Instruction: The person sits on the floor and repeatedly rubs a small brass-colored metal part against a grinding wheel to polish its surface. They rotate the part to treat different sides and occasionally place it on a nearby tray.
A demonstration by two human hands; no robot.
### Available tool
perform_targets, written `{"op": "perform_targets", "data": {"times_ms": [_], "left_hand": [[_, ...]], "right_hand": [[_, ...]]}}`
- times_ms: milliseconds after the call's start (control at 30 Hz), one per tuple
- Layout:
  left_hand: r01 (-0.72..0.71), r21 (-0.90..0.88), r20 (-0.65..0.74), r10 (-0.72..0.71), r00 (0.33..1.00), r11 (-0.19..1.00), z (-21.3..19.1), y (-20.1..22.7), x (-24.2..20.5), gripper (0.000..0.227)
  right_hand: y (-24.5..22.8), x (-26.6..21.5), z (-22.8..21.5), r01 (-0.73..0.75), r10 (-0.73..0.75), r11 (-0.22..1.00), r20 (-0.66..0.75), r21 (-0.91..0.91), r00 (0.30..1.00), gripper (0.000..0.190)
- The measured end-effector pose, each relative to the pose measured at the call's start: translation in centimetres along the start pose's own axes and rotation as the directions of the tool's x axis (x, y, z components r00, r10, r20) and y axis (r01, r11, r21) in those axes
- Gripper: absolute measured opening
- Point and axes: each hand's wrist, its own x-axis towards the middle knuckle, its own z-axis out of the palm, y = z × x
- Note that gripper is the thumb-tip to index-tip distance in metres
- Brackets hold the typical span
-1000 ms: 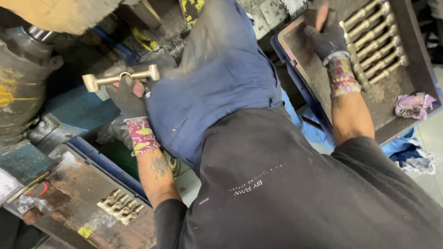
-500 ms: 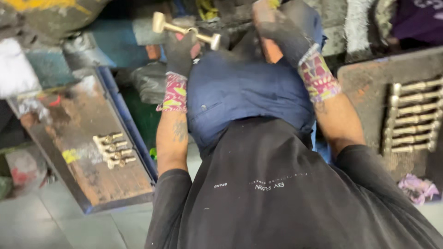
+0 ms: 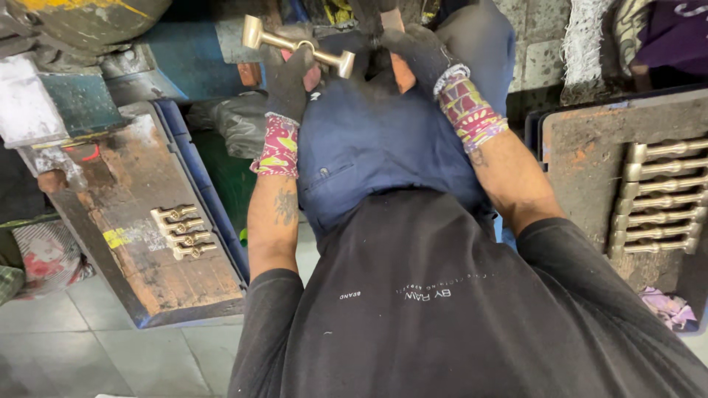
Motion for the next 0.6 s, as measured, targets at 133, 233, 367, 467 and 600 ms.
{"op": "perform_targets", "data": {"times_ms": [133,233,367,467,600], "left_hand": [[0.567,-0.649,0.253,-0.559,0.790,0.508,0.3,1.1,0.5,0.015],[0.552,-0.639,0.214,-0.567,0.796,0.535,0.3,1.2,0.7,0.016],[0.574,-0.667,0.228,-0.604,0.764,0.474,0.3,1.0,0.8,0.020],[0.602,-0.624,0.197,-0.646,0.738,0.498,0.4,0.0,0.4,0.021],[0.640,-0.600,0.243,-0.652,0.718,0.481,0.9,-2.1,-0.2,0.024]], "right_hand": [[1.1,-0.7,-0.7,-0.247,0.257,0.960,-0.059,0.132,0.965,0.023],[2.2,-1.8,-2.5,-0.253,0.292,0.951,-0.240,0.180,0.926,0.027],[2.8,-4.2,-8.0,-0.157,0.262,0.956,-0.476,0.249,0.840,0.035],[1.5,-6.7,-13.3,0.007,0.411,0.735,-0.453,0.679,0.791,0.038],[-2.7,-12.1,-19.5,0.127,0.648,0.298,-0.298,0.946,0.701,0.040]]}}
